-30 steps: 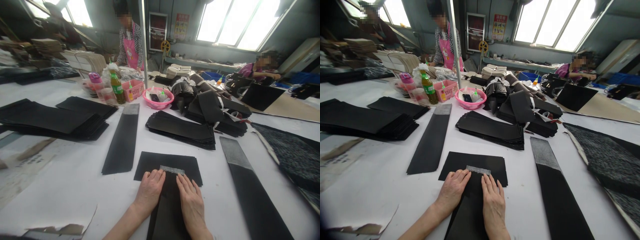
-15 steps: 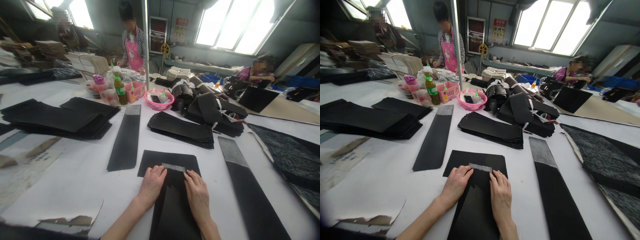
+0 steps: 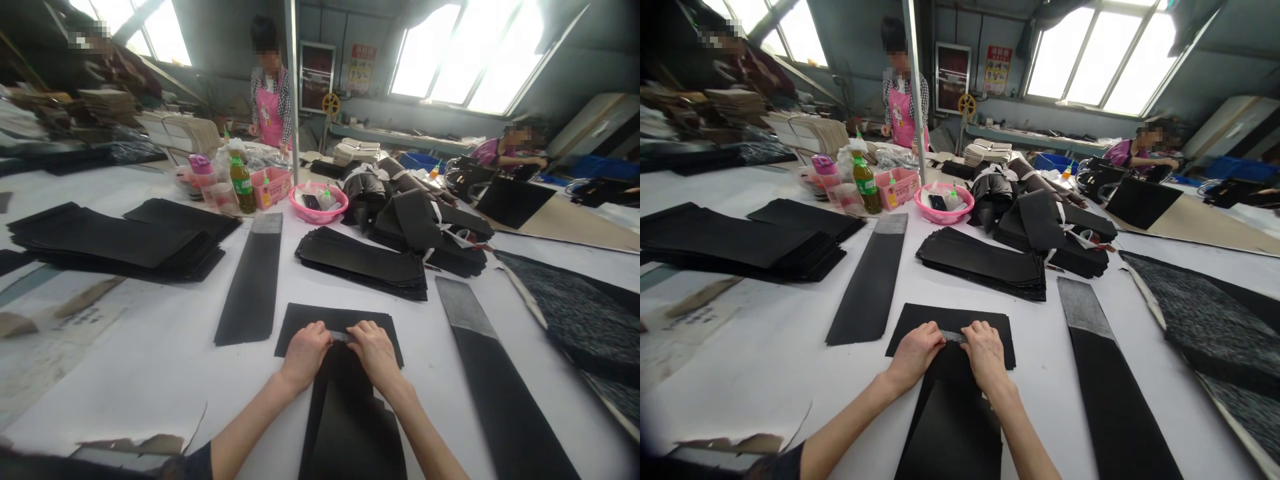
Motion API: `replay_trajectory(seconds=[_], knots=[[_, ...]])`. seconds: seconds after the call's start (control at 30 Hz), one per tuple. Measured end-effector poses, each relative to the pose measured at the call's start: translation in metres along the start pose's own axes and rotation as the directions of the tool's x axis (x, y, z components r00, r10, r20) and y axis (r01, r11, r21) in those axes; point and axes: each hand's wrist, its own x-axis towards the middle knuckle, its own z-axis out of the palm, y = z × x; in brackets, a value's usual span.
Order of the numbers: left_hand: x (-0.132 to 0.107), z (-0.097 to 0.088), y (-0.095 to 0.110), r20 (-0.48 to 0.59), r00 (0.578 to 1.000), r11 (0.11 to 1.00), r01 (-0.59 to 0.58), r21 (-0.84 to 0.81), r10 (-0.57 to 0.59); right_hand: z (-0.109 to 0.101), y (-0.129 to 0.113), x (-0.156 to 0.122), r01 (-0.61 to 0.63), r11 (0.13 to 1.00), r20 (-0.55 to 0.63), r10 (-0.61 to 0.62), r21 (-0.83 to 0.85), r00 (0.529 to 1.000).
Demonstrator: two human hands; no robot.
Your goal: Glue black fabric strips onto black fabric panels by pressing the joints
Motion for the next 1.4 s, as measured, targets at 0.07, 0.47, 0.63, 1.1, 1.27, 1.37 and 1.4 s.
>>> replay_trajectory(seconds=[0.07, 0.47, 0.63, 1.1, 1.27, 1.37, 1.4], knots=[[0.002, -0.002, -0.002, 0.0, 1.0, 1.0, 0.014, -0.023, -0.014, 0.0, 0.002, 0.003, 0.008, 1.0, 0.02, -0.008, 0.0, 1.0], [0.012, -0.007, -0.002, 0.062, 0.99, 0.988, -0.135, 0.074, 0.13, 0.0, 0.01, 0.006, 0.029, 0.997, 0.04, -0.032, 0.07, 0.999], [0.008, 0.0, -0.001, 0.018, 0.985, 0.982, -0.17, 0.082, 0.169, 0.006, 0.011, -0.002, 0.051, 0.994, -0.011, -0.05, 0.092, 0.999], [0.004, 0.013, -0.008, -0.075, 0.97, 0.968, -0.224, 0.11, 0.233, 0.007, 0.016, -0.008, 0.148, 0.986, -0.071, -0.142, 0.081, 0.987], [0.003, 0.009, -0.007, -0.024, 0.973, 0.969, -0.225, 0.107, 0.229, 0.01, 0.019, -0.011, 0.186, 0.98, -0.066, -0.182, 0.065, 0.981], [0.004, 0.008, -0.007, -0.011, 0.974, 0.966, -0.225, 0.129, 0.228, 0.013, 0.021, -0.012, 0.205, 0.977, -0.061, -0.201, 0.06, 0.978], [0.004, 0.007, -0.007, -0.005, 0.972, 0.963, -0.233, 0.138, 0.236, 0.013, 0.022, -0.012, 0.21, 0.976, -0.059, -0.206, 0.06, 0.977]])
